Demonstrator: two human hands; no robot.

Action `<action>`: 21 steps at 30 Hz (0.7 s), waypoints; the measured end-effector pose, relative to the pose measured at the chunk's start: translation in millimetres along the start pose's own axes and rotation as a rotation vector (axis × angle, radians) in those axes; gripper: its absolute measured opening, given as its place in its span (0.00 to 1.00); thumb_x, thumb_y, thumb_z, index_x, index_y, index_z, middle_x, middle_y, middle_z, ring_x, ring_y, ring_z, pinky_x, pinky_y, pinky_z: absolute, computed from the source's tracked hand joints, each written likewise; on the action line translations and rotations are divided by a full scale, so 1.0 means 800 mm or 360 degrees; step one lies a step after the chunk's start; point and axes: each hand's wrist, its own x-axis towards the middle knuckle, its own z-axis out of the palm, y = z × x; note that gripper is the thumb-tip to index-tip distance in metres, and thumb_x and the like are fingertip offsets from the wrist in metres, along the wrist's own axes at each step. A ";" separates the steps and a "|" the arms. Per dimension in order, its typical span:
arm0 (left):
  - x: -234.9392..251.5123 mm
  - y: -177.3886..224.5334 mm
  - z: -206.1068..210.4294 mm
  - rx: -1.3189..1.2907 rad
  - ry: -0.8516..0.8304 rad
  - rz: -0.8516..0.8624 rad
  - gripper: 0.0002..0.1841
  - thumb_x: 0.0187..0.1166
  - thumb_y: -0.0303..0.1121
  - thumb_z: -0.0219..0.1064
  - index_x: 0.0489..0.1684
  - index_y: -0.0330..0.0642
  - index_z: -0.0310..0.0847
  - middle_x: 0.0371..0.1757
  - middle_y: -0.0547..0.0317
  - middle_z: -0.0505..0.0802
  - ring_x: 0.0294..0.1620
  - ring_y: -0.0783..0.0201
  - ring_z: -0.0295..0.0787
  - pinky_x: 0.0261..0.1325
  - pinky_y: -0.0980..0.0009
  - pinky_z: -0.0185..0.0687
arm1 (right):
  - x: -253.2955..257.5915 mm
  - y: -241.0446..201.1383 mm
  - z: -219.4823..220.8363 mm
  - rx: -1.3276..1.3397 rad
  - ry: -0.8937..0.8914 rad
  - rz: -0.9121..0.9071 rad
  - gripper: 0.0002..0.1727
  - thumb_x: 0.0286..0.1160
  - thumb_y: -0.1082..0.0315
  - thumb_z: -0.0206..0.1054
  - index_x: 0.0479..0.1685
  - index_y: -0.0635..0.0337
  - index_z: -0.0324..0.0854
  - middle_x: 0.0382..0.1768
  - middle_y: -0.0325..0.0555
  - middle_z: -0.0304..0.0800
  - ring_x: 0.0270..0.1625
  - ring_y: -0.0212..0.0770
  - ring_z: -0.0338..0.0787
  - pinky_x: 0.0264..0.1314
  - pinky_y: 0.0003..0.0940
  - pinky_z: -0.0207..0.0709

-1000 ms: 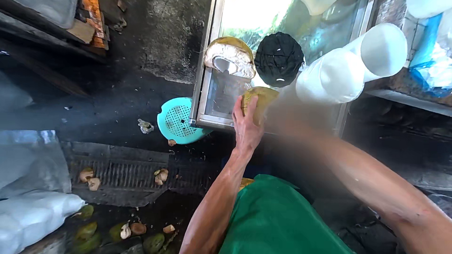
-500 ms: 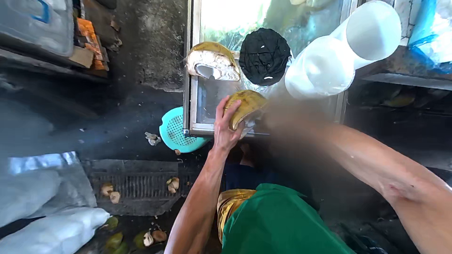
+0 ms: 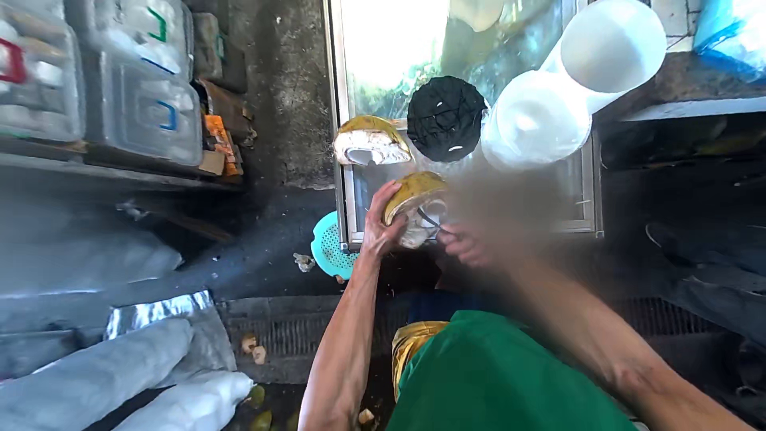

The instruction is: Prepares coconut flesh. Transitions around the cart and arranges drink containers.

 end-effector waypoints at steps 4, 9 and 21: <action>0.002 0.009 -0.002 -0.0107 -0.0003 -0.0281 0.35 0.69 0.31 0.71 0.83 0.52 0.71 0.83 0.60 0.78 0.76 0.64 0.80 0.75 0.58 0.80 | -0.022 0.005 0.029 -0.0201 0.0458 0.0076 0.21 0.94 0.52 0.39 0.39 0.52 0.72 0.14 0.29 0.66 0.06 0.21 0.63 0.05 0.16 0.62; 0.067 0.039 -0.010 -0.0204 -0.0167 -0.0663 0.32 0.71 0.25 0.68 0.81 0.49 0.74 0.73 0.49 0.86 0.66 0.55 0.87 0.66 0.50 0.85 | -0.025 -0.016 0.147 -0.2515 0.1883 0.0544 0.14 0.90 0.62 0.54 0.62 0.58 0.76 0.37 0.51 0.84 0.33 0.46 0.84 0.34 0.45 0.78; 0.125 0.095 0.019 0.0224 -0.0363 -0.0924 0.32 0.69 0.36 0.74 0.78 0.54 0.76 0.65 0.44 0.89 0.64 0.46 0.88 0.64 0.38 0.81 | 0.028 -0.056 0.100 -0.3631 0.2563 0.0383 0.19 0.91 0.68 0.49 0.72 0.69 0.72 0.57 0.71 0.84 0.49 0.69 0.92 0.44 0.61 0.85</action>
